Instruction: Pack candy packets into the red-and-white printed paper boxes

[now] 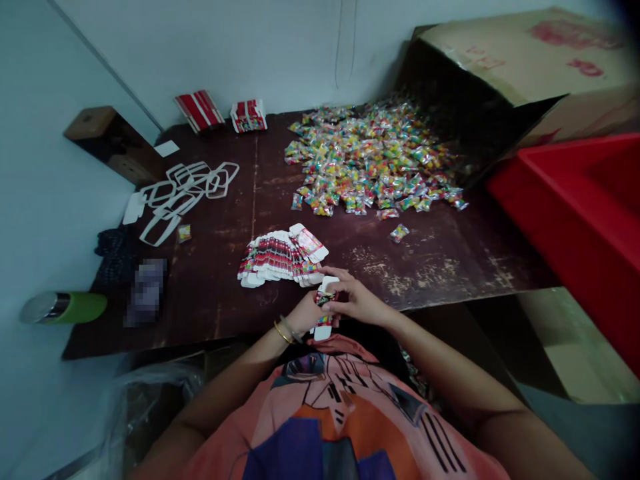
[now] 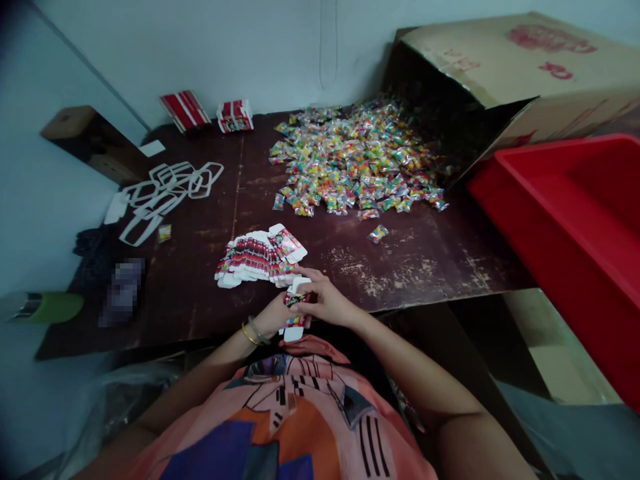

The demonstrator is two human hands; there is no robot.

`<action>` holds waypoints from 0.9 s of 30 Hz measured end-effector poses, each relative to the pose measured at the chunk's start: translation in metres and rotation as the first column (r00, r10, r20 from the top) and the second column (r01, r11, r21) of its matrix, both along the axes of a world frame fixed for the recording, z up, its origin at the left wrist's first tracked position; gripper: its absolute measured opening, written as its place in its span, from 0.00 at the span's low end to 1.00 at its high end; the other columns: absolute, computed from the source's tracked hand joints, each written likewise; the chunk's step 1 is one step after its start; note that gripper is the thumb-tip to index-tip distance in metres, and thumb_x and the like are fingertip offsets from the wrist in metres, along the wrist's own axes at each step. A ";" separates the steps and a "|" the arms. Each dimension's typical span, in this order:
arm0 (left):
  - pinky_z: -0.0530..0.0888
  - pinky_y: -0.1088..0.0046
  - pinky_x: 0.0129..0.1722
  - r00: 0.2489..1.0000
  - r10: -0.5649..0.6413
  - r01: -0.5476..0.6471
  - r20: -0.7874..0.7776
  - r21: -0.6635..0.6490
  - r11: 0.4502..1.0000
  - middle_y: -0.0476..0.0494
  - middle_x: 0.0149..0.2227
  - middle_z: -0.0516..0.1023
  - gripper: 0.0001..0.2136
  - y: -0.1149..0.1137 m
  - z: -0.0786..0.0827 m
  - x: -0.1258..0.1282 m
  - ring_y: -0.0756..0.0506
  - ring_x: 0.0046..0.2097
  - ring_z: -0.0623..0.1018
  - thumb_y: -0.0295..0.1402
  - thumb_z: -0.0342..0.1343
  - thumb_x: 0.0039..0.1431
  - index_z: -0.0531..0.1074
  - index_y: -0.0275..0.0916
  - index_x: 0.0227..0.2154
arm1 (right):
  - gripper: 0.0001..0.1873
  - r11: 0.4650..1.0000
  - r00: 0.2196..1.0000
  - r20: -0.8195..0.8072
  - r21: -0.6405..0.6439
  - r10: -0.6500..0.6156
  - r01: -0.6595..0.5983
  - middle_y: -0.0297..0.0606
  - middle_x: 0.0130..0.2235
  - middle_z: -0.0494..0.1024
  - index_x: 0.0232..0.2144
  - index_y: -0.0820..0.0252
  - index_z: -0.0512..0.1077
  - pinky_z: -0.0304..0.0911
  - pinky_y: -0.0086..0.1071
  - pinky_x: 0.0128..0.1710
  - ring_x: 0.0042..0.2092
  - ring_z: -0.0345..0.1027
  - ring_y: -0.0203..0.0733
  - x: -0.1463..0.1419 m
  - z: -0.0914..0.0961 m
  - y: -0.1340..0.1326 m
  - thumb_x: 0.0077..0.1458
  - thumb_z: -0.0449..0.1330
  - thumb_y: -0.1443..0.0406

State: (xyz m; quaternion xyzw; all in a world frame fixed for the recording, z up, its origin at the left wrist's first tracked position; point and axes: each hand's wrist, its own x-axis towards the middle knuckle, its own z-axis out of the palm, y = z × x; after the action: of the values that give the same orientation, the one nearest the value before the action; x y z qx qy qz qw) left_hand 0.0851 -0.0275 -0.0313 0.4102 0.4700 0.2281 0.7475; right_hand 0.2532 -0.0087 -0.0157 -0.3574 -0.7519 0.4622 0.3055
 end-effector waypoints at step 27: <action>0.71 0.66 0.44 0.996 -0.013 0.024 0.087 -0.132 0.991 0.42 0.37 0.79 0.18 -0.039 -0.007 -0.018 0.44 0.38 0.76 0.45 0.52 0.56 0.73 0.34 0.40 | 0.16 0.638 0.953 -0.266 -0.761 -0.146 -0.115 0.35 0.31 0.74 0.31 0.64 0.76 0.67 0.24 0.24 0.27 0.68 0.31 -0.002 -0.013 -0.032 0.44 0.69 0.57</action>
State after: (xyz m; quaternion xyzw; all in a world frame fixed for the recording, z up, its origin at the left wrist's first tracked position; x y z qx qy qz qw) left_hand 0.0673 -0.0665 -0.0378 0.3536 0.4478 0.2069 0.7947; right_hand 0.2514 -0.0402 -0.0290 -0.3844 -0.4243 0.7841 0.2397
